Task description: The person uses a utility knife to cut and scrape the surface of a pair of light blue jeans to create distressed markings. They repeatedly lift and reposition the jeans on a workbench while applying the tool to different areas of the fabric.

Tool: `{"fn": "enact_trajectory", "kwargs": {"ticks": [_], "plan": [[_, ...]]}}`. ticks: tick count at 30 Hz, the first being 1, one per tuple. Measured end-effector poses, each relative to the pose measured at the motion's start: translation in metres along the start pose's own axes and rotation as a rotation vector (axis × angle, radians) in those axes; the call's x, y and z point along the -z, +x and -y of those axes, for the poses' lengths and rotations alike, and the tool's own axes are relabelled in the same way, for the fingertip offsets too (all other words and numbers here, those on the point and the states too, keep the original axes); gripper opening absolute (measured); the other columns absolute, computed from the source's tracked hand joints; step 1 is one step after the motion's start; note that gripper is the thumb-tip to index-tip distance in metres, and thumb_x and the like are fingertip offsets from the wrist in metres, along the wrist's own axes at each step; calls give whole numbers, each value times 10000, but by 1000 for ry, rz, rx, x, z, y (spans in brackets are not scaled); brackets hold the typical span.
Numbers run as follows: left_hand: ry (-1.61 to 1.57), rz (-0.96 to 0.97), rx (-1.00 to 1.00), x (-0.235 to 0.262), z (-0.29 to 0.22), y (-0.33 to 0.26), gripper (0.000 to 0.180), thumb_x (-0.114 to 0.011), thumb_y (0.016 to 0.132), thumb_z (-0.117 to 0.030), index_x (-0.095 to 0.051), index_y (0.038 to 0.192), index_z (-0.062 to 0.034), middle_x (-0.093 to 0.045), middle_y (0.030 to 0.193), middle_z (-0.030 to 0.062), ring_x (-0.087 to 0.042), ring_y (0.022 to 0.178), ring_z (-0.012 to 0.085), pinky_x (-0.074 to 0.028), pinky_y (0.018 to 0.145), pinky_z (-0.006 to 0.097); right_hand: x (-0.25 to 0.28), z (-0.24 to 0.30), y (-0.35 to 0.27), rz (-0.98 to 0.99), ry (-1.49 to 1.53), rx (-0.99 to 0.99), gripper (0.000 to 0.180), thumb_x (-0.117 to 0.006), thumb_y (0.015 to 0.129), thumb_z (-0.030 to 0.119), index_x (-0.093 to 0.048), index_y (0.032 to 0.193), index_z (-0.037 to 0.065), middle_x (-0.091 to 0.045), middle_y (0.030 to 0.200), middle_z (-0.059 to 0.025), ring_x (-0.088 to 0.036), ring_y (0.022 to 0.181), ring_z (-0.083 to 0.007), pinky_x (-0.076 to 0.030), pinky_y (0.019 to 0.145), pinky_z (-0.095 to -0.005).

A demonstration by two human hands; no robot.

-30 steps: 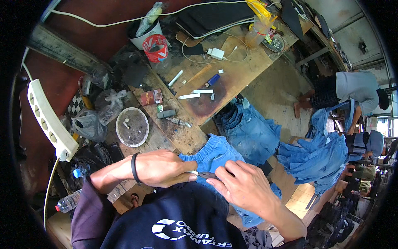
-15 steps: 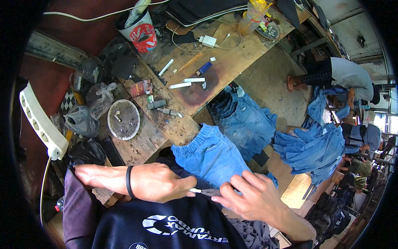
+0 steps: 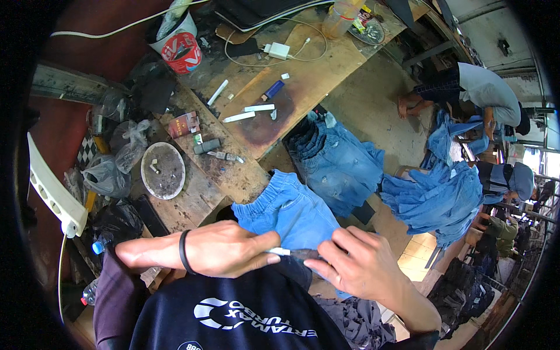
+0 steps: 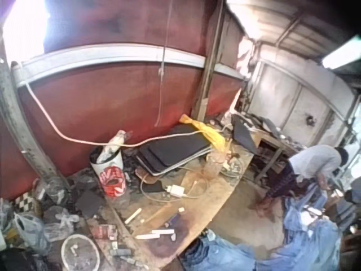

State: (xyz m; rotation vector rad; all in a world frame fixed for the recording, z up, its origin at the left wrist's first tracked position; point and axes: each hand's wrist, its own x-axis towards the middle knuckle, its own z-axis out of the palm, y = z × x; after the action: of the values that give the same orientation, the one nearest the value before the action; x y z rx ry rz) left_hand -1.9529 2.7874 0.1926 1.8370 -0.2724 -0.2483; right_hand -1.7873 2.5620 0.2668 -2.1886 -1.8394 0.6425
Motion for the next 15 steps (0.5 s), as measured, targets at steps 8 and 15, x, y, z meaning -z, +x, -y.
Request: {"fn": "enact_trajectory", "kwargs": {"ticks": [8,15], "plan": [[-1,-6,27,14,-4,9,235,-587,1074,-214,-505,979,-15,-557,614,203,-592,600,465,-434,533,544,6,0,6,-59,9,-63,289,-823,878,325,-642,866,100,-502,796,-44,-596,683,-223,-497,569,-351],[-16,-38,35,14,1,8,186,-573,1083,-237,-586,1072,-52,-560,612,165,-626,586,414,-460,534,511,21,9,4,-95,-108,-70,277,-813,865,193,-726,1092,60,-587,878,-72,-630,763,-236,-520,631,-359]]}}
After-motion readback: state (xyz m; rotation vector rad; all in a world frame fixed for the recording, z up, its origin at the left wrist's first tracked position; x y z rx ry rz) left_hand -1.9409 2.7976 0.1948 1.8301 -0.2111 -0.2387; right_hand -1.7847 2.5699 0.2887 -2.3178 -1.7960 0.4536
